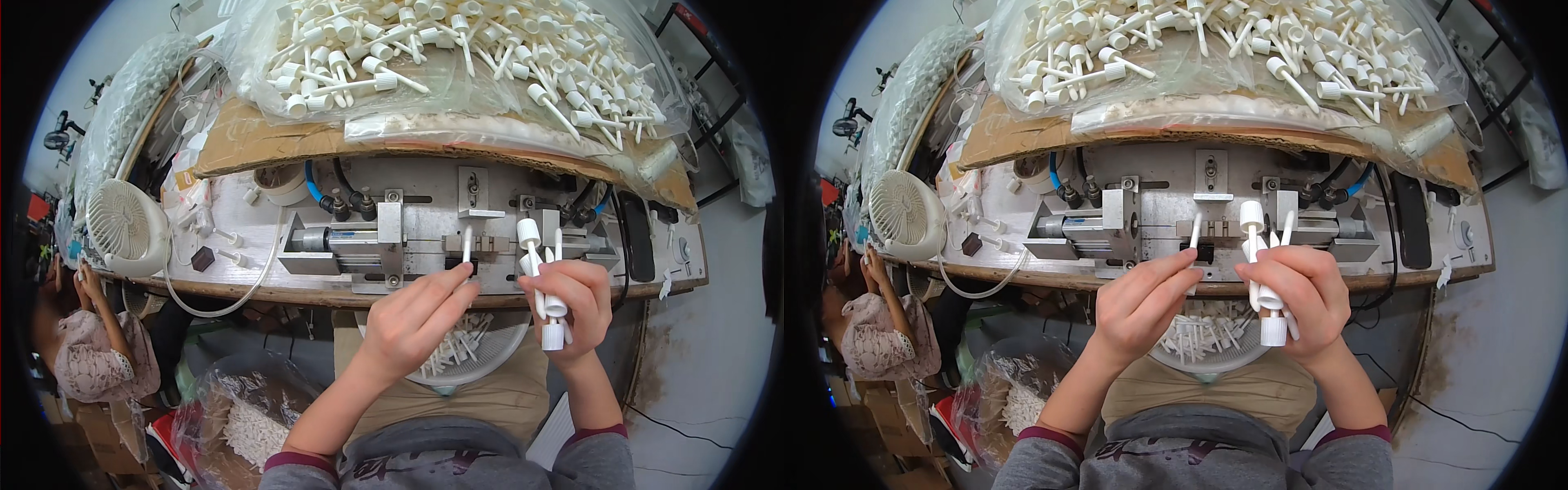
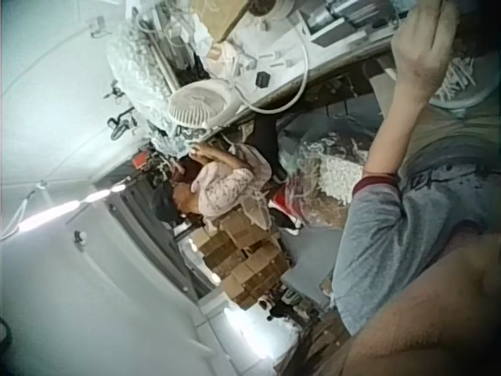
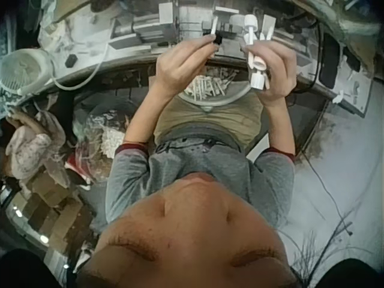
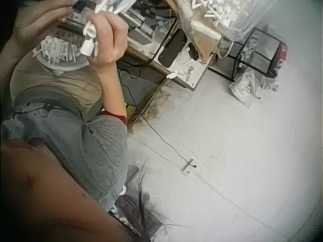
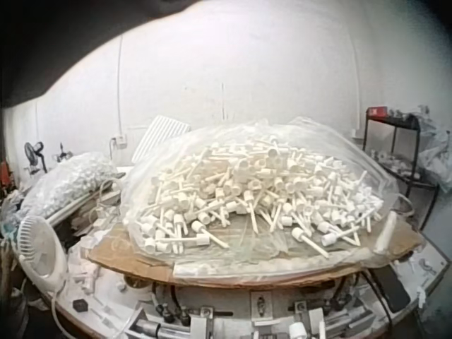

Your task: Manually assemble white plastic sprayer pump components using a specialized assembly jig.

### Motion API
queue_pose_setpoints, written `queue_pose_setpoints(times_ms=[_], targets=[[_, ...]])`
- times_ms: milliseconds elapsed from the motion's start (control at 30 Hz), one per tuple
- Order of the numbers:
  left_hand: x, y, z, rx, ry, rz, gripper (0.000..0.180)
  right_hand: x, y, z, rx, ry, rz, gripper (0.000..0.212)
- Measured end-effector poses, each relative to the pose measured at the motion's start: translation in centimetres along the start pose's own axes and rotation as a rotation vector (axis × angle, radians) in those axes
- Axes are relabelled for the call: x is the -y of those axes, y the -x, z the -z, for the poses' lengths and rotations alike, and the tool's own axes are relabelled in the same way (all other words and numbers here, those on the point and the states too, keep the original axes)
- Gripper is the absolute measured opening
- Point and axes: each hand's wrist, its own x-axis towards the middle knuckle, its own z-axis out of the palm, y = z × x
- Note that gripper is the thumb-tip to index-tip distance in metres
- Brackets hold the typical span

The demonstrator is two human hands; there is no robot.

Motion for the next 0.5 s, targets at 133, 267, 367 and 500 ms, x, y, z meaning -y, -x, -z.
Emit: queue_pose_setpoints(times_ms=[133, 267, 367, 500], targets=[[0.4, 0.1, -0.7, 0.029, -0.084, -0.033, 0.025, -0.1, 0.4, 0.1, -0.025, 0.007, -0.027, 0.033], [0.4, -0.4, -1.0, 0.04, -0.175, -0.092, 0.022, 0.1, 0.5, -0.1, -0.028, 0.021, -0.024, 0.035], [-0.2, -0.2, -1.1, 0.076, -0.26, -0.049, 0.022, 0.2, 0.6, 0.1, -0.026, 0.037, -0.017, 0.037], [-1.1, -0.6, -0.4, 0.2, -0.279, 0.074, 0.024, 0.1, 0.7, 0.1, -0.028, 0.049, -0.007, 0.038]])
